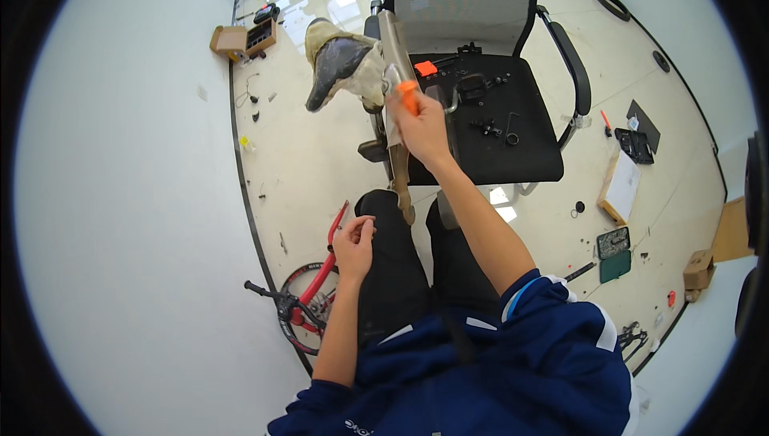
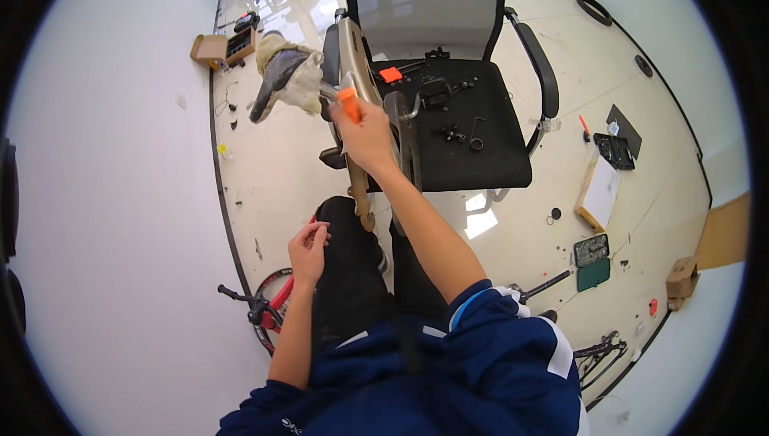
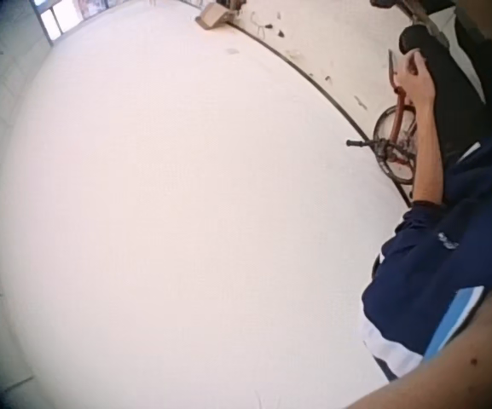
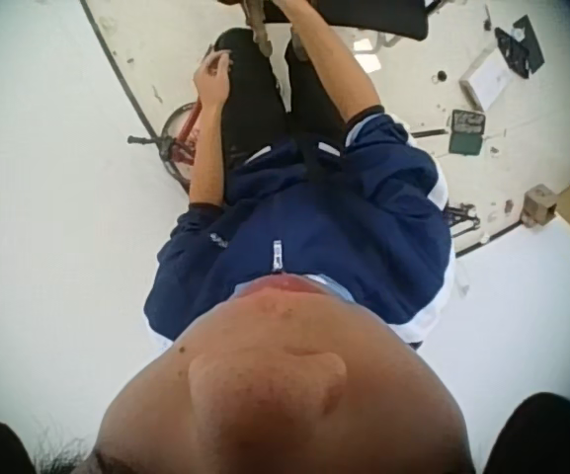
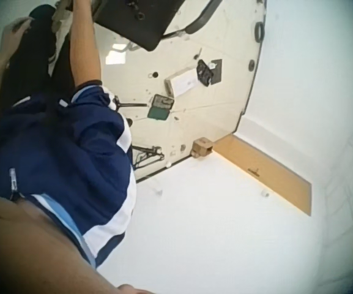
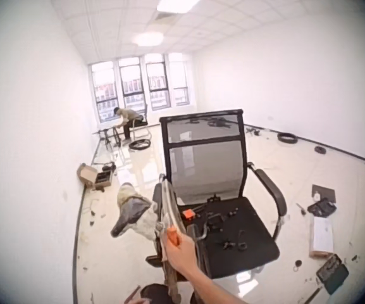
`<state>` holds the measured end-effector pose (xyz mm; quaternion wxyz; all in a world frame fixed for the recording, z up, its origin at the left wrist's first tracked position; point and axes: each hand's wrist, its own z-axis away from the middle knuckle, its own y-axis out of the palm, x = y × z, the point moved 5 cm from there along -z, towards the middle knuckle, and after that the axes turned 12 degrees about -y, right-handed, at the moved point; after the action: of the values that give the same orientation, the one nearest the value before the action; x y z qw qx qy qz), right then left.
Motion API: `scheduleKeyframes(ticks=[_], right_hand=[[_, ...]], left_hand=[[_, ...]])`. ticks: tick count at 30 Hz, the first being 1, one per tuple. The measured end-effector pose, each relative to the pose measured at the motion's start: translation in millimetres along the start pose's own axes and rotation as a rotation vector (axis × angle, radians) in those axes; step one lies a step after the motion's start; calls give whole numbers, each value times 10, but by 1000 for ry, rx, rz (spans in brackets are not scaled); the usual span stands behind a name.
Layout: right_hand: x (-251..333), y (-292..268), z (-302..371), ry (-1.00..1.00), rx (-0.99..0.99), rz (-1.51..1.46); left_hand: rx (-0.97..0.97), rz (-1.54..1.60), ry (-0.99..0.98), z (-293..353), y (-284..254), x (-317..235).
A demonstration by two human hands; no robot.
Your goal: The person uses an orange screwdriver to tighten bolts on a beige bicycle frame resting on a chair, then picks up a red bicycle fork and aligns it with the frame to prepare for attachment.
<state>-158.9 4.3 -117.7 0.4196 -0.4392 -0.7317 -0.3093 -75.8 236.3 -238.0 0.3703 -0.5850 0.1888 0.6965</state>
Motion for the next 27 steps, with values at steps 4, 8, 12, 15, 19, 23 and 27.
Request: scheduleKeyframes(ticks=[4,8,12,15,19,23,27], right_hand=[[-139,194,-96,20,200,61],[-201,303,-256,149,163,-49],[18,365,-339,26,202,28],[194,203,-413,-113,294,281],[256,232,-397,-154,319,252],[242,200,-400,-204,332,304],[287,-111,-492,-122,-10,49]], left_hand=[[-2,-7,26,-40,-90,27],[-7,-16,-5,-40,-80,-32],[7,11,17,-70,-68,-48],[14,18,4,-116,-64,-60],[35,40,-20,-231,23,-123],[12,-83,-12,-421,267,-293],[-149,-445,65,-494,505,-171]])
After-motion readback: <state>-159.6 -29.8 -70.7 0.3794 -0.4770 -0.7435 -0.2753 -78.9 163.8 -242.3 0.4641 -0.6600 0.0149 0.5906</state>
